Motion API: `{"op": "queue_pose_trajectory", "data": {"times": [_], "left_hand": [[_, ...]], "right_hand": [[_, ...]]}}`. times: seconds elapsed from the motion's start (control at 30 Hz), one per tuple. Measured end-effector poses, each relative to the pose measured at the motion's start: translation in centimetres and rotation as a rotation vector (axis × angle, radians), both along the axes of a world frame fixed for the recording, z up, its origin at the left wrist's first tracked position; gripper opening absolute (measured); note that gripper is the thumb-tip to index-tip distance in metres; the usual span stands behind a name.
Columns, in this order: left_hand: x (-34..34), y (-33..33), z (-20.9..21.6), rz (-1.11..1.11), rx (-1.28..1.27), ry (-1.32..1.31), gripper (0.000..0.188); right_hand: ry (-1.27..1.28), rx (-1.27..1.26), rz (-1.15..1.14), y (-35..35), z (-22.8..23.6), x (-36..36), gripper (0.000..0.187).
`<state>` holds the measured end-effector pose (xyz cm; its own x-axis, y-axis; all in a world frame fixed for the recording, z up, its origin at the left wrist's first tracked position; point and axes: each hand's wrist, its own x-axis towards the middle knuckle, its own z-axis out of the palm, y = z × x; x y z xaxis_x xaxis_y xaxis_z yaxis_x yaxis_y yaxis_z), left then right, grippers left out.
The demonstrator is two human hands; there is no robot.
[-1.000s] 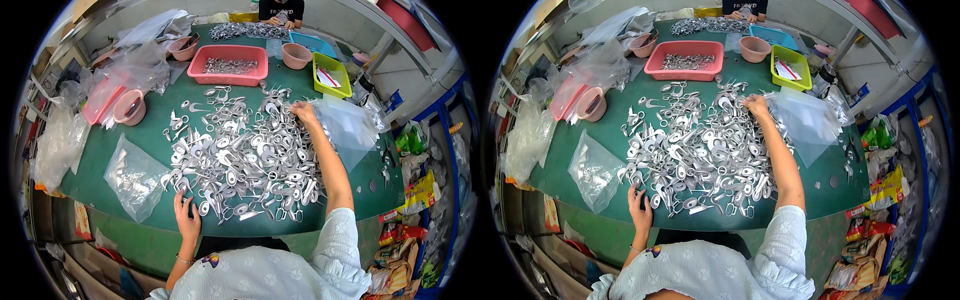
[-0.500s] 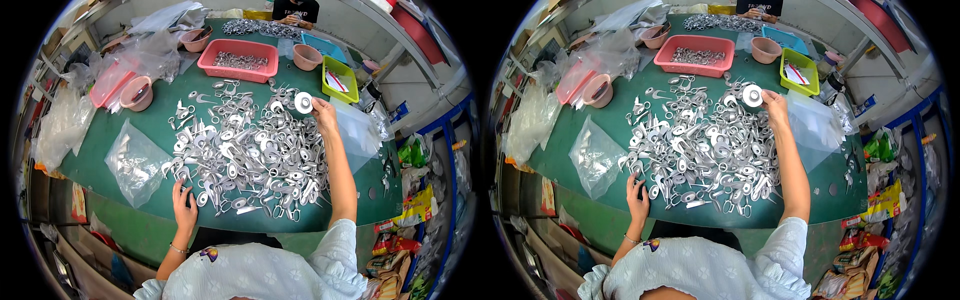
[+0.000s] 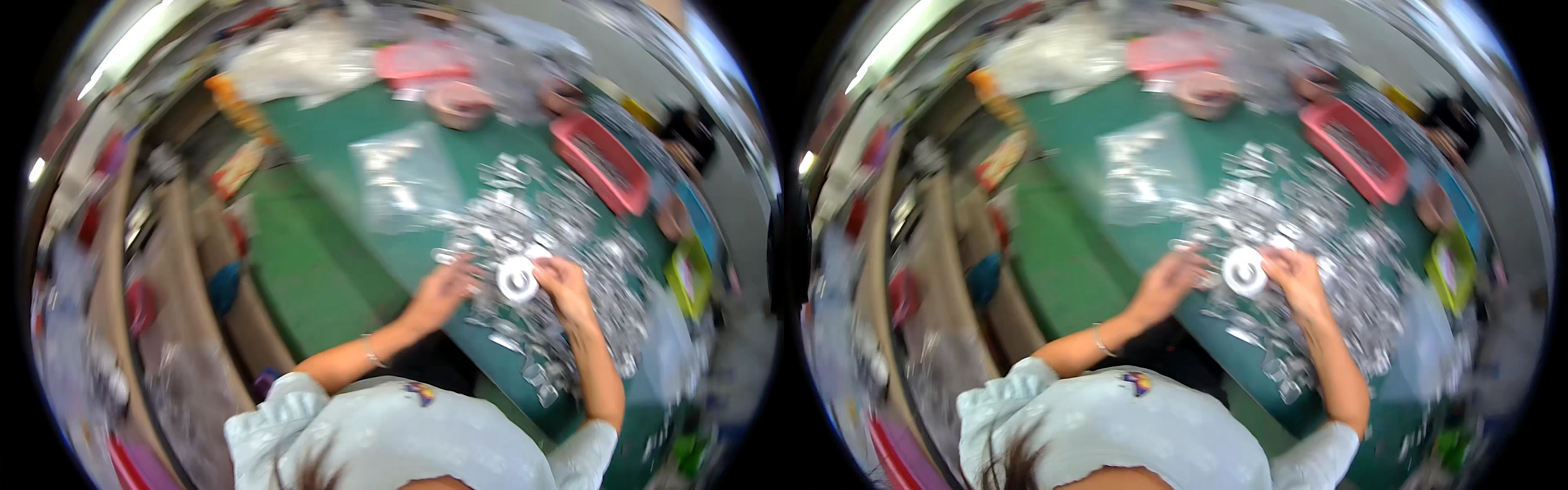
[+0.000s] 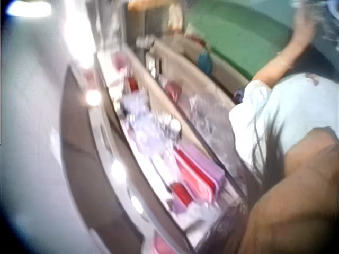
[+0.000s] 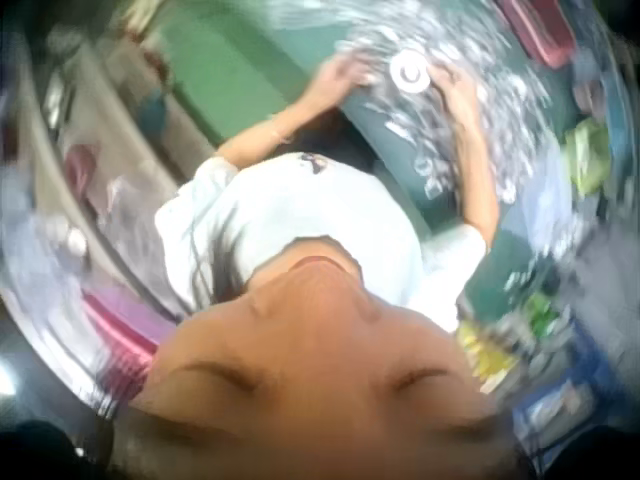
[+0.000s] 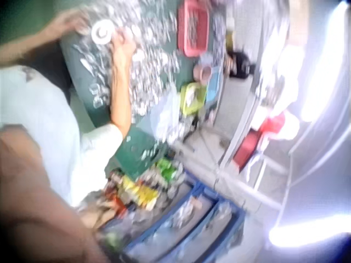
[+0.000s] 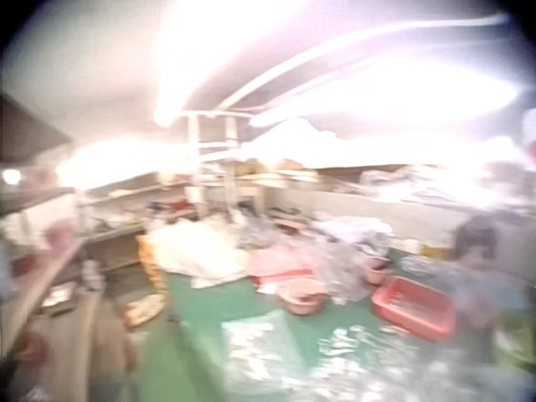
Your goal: The person sorts a large pile of mixed metal hardware, including spoons, hooks, and washers, on a green workbench. They pick up items by hand, separate them into different categories, and place them into clear plastic bags or pink plastic bins. The person also moves a red stool to access a lower shelf to store the filled bags.
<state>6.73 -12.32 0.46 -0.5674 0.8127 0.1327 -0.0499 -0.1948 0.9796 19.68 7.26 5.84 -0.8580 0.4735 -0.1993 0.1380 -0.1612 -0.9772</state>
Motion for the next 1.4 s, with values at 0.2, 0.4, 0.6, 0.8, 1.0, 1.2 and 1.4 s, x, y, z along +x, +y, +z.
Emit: {"op": "queue_pose_trajectory", "data": {"times": [0.2,0.4,0.6,0.8,1.0,1.2,1.4], "left_hand": [[-0.4,-8.2,3.8,0.071,0.044,-0.265,0.042],[-3.1,-21.8,7.7,0.558,0.138,-0.316,0.036],[-11.8,-38.6,19.0,1.475,0.202,0.539,0.022],[-14.6,-56.5,36.5,2.277,0.773,0.647,0.023],[-14.4,-71.9,40.7,2.593,0.431,0.606,0.03],[-11.4,-75.3,32.7,2.139,-0.719,1.601,0.04],[-12.4,-73.5,33.2,2.031,-0.68,1.516,0.054]], "right_hand": [[0.073,-0.082,0.385,-10.5,1.1,-7.0,0.023],[0.159,0.179,0.768,-16.1,1.6,-9.2,0.018],[0.023,0.259,1.101,-18.3,0.4,-8.9,0.017],[-0.033,0.199,1.19,-19.0,0.7,-8.5,0.021],[-0.068,0.118,1.135,-18.0,-0.2,-8.2,0.022],[-0.074,0.146,0.974,-15.6,-0.3,-7.2,0.023],[-0.028,0.144,0.783,-11.0,1.1,-4.4,0.025]]}}
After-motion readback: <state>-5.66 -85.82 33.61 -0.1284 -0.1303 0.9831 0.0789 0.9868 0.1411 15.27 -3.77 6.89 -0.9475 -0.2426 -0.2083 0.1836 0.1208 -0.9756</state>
